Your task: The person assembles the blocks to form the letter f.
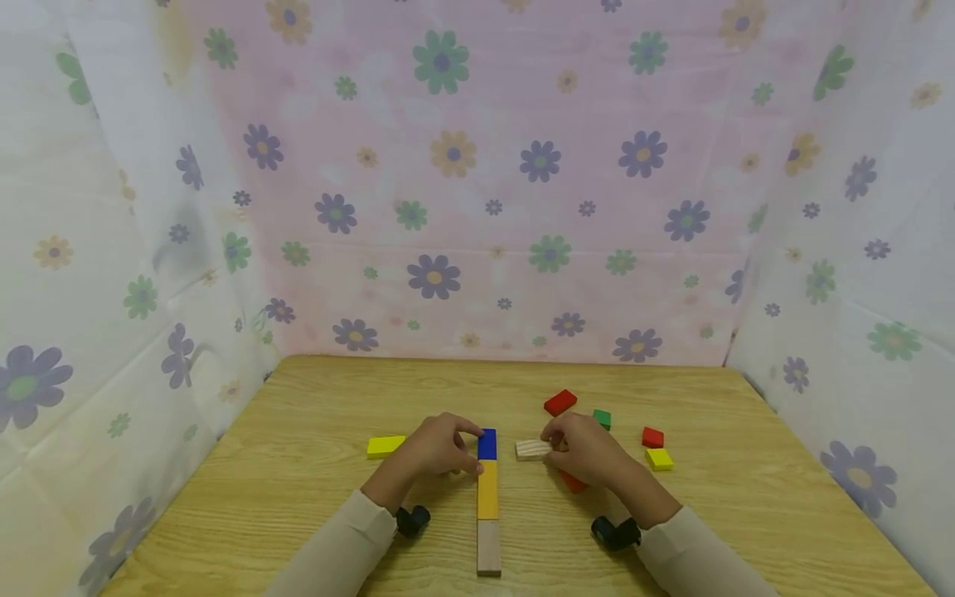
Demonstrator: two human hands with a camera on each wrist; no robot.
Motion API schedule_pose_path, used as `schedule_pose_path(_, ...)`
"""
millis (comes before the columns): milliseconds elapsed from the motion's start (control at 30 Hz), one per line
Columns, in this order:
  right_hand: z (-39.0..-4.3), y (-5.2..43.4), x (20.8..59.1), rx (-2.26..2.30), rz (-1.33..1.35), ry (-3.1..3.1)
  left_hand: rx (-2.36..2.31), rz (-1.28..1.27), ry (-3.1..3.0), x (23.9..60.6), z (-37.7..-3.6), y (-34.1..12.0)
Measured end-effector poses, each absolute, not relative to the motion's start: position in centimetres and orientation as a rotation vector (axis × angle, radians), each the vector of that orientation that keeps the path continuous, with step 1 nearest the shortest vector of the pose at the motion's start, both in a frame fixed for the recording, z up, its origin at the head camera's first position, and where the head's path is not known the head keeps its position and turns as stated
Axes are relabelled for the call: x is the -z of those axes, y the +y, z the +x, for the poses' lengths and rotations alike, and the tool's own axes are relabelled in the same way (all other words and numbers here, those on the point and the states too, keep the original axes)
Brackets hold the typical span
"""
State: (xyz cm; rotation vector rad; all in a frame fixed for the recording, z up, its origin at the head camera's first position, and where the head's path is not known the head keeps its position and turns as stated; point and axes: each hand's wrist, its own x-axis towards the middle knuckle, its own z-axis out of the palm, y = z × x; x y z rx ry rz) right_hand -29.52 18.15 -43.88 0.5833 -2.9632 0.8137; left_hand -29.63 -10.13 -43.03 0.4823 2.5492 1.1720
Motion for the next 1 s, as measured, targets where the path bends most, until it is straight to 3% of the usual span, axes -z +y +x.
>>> schedule_pose_path(1000, -30.7, 17.2, 42.8, -0.831, 0.562, -2.961, -1.155, 0.494, 2.557, 43.3, -29.9, -10.2)
